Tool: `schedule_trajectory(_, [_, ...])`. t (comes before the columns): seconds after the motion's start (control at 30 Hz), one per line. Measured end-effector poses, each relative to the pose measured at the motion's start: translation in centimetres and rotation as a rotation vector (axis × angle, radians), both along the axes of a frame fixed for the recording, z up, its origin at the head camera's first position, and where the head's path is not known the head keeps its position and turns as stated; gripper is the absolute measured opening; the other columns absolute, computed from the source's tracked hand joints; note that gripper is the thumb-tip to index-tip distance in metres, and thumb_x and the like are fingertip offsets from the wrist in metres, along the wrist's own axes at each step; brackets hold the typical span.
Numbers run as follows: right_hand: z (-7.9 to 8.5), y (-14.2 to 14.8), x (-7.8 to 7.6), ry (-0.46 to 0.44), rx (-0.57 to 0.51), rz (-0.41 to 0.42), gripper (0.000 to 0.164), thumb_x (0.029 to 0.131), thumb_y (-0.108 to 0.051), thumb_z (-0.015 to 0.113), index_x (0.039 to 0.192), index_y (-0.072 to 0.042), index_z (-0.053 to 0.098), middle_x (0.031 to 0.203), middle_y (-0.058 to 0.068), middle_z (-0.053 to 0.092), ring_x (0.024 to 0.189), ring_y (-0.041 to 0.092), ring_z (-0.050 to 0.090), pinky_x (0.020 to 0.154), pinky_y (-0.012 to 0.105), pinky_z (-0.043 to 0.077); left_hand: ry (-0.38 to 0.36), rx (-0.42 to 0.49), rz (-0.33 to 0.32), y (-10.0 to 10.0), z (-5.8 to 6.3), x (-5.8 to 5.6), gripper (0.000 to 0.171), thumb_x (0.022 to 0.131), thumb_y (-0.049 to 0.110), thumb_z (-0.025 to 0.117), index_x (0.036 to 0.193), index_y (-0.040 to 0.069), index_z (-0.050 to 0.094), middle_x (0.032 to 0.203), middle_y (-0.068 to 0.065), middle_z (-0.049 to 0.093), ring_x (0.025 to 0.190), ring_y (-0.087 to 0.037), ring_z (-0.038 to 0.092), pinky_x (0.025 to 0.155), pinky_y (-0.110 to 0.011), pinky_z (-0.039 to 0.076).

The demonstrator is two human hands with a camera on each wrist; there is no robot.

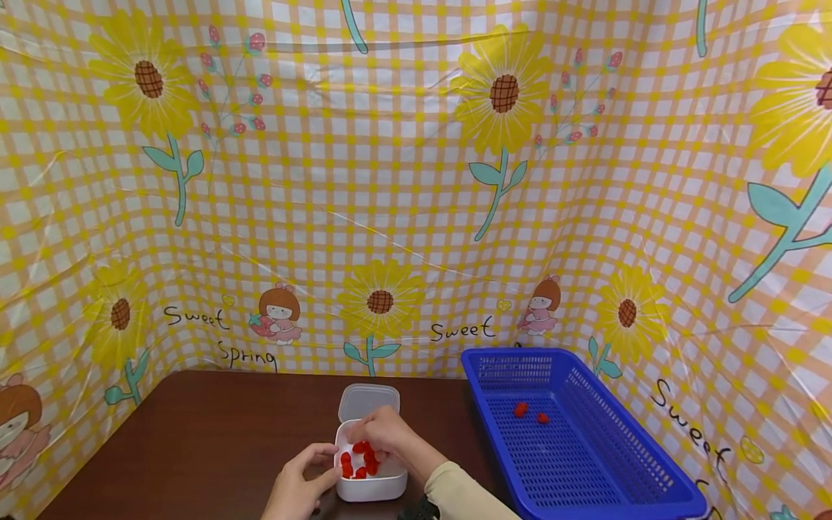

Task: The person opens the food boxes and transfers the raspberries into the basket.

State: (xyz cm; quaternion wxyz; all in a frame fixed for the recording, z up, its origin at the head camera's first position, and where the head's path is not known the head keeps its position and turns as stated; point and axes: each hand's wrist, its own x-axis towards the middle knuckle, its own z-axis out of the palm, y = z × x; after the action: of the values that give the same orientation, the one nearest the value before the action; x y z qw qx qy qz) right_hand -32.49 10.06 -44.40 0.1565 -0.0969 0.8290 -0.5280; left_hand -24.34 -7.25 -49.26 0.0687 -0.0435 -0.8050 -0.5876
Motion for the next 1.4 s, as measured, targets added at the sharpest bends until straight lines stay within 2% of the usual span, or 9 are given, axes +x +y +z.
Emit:
schedule_trajectory(0.07, [-0.2, -0.1, 0.2, 0.024, 0.031, -0.006, 0.013, 0.083, -0.013, 0.074, 0.091, -0.004, 0.079, 0.057, -0.003, 0.049, 0.041, 0.006, 0.027, 0.039, 0.018, 0.026, 0.004, -0.002, -0.005, 0.0, 0.0, 0.0, 0.033, 0.085, 0.018, 0.077, 0.115, 0.01, 0.068, 0.097, -0.004, 0.071, 0.082, -0.016, 0.064, 0.07, -0.029, 0.048])
schedule_trajectory(0.2, [-0.7, -0.2, 0.4, 0.095, 0.086, -0.017, 0.013, 0.081, -0.013, 0.075, 0.089, -0.004, 0.08, 0.065, -0.002, 0.06, 0.054, 0.009, 0.046, 0.045, 0.02, 0.038, 0.017, 0.002, -0.019, 0.2, -0.1, -0.1, 0.032, 0.085, 0.017, 0.077, 0.115, 0.01, 0.068, 0.098, -0.004, 0.071, 0.082, -0.016, 0.064, 0.07, -0.026, 0.048])
schedule_trajectory(0.3, [-1.2, -0.4, 0.5, 0.13, 0.078, -0.014, 0.013, 0.08, -0.01, 0.075, 0.089, -0.001, 0.079, 0.075, 0.003, 0.07, 0.068, 0.013, 0.059, 0.053, 0.022, 0.048, 0.027, 0.004, -0.019, 0.3, -0.1, -0.1, 0.032, 0.084, 0.016, 0.077, 0.114, 0.01, 0.068, 0.098, -0.005, 0.071, 0.082, -0.016, 0.064, 0.07, -0.025, 0.047])
schedule_trajectory(0.4, [-1.8, -0.5, 0.6, 0.135, 0.055, -0.014, 0.012, 0.079, -0.008, 0.076, 0.087, 0.001, 0.079, 0.075, 0.005, 0.071, 0.067, 0.014, 0.061, 0.054, 0.025, 0.052, 0.03, -0.004, -0.018, 0.4, -0.2, -0.1, 0.031, 0.084, 0.017, 0.078, 0.114, 0.011, 0.069, 0.098, -0.004, 0.071, 0.082, -0.015, 0.065, 0.07, -0.026, 0.047])
schedule_trajectory(0.67, [-1.8, -0.5, 1.1, 0.144, 0.062, -0.011, 0.012, 0.081, -0.008, 0.076, 0.086, 0.003, 0.079, 0.075, 0.008, 0.072, 0.061, 0.01, 0.056, 0.052, 0.022, 0.047, 0.03, -0.017, -0.02, 0.6, -0.3, -0.1, 0.032, 0.084, 0.018, 0.077, 0.114, 0.011, 0.069, 0.097, -0.004, 0.072, 0.081, -0.016, 0.065, 0.069, -0.028, 0.047])
schedule_trajectory(0.83, [-1.7, -0.8, 1.2, 0.147, 0.07, -0.005, 0.012, 0.08, -0.007, 0.077, 0.084, 0.004, 0.079, 0.065, 0.006, 0.067, 0.051, 0.007, 0.044, 0.047, 0.018, 0.038, 0.027, -0.022, -0.01, 0.3, -0.2, -0.1, 0.033, 0.084, 0.019, 0.078, 0.114, 0.011, 0.069, 0.097, -0.003, 0.071, 0.08, -0.015, 0.064, 0.068, -0.029, 0.046])
schedule_trajectory(1.07, [-1.4, -1.1, 1.1, 0.159, 0.103, 0.013, 0.012, 0.08, -0.009, 0.078, 0.084, 0.003, 0.079, 0.062, 0.001, 0.063, 0.049, 0.005, 0.042, 0.047, 0.018, 0.038, 0.036, -0.028, 0.001, 0.2, -0.1, 0.0, 0.032, 0.084, 0.018, 0.078, 0.114, 0.011, 0.069, 0.097, -0.003, 0.071, 0.079, -0.013, 0.064, 0.068, -0.028, 0.046])
schedule_trajectory(1.27, [-1.8, -1.5, 0.7, 0.177, 0.129, 0.031, 0.009, 0.078, -0.007, 0.078, 0.083, 0.0, 0.079, 0.053, -0.005, 0.049, 0.045, 0.004, 0.038, 0.046, 0.017, 0.035, 0.05, -0.035, 0.005, -0.1, -0.1, 0.0, 0.032, 0.084, 0.018, 0.078, 0.114, 0.011, 0.069, 0.097, -0.003, 0.072, 0.078, -0.009, 0.064, 0.068, -0.026, 0.045])
schedule_trajectory(1.4, [-1.9, -1.6, 0.6, 0.196, 0.148, 0.041, 0.008, 0.077, -0.005, 0.078, 0.083, 0.0, 0.079, 0.054, -0.005, 0.05, 0.045, 0.004, 0.039, 0.045, 0.017, 0.035, 0.059, -0.042, 0.012, -0.2, -0.2, 0.0, 0.033, 0.083, 0.019, 0.078, 0.114, 0.011, 0.069, 0.098, -0.004, 0.072, 0.077, -0.007, 0.063, 0.068, -0.025, 0.045])
